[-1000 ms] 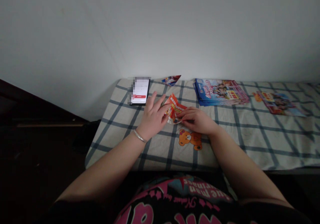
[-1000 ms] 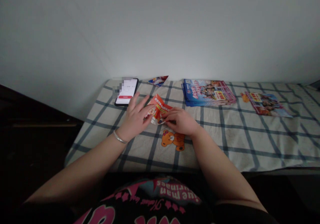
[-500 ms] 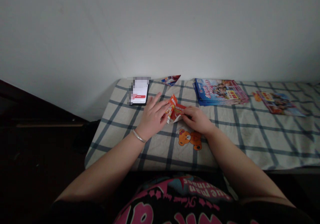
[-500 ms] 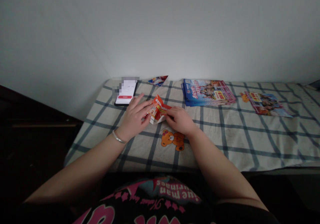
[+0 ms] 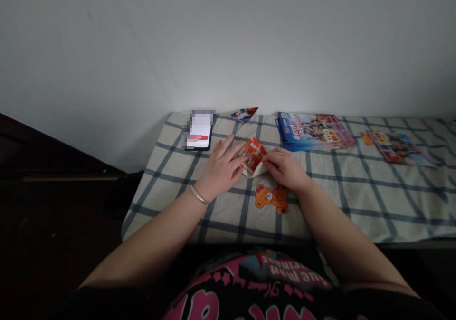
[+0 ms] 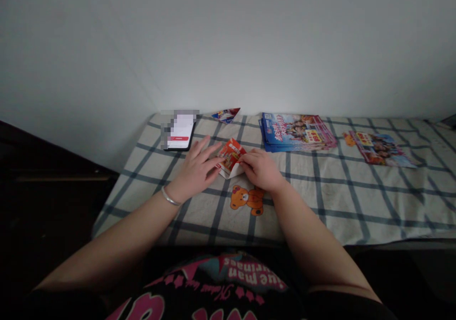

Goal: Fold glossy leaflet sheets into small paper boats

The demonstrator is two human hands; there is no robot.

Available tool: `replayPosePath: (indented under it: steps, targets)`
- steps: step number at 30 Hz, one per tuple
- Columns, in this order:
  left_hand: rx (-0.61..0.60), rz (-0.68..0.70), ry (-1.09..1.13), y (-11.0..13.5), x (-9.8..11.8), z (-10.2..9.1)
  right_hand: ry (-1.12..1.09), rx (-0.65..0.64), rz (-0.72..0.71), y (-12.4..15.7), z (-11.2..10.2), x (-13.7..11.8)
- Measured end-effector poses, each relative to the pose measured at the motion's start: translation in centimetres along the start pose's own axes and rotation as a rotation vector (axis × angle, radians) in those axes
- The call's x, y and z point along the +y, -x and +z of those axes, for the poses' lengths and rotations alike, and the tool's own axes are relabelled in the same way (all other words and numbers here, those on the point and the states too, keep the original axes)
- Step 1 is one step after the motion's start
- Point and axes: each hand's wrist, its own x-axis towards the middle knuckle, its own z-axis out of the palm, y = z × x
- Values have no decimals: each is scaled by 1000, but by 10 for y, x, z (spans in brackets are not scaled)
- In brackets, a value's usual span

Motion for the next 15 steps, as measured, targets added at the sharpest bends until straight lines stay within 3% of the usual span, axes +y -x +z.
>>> replayPosePath:
  steps: [10, 15]
  targets:
    - [-109, 179, 49, -1, 2, 7, 17, 110, 52, 2, 2, 12]
    - [-137, 256, 79, 0, 3, 7, -5, 37, 89, 4, 3, 15]
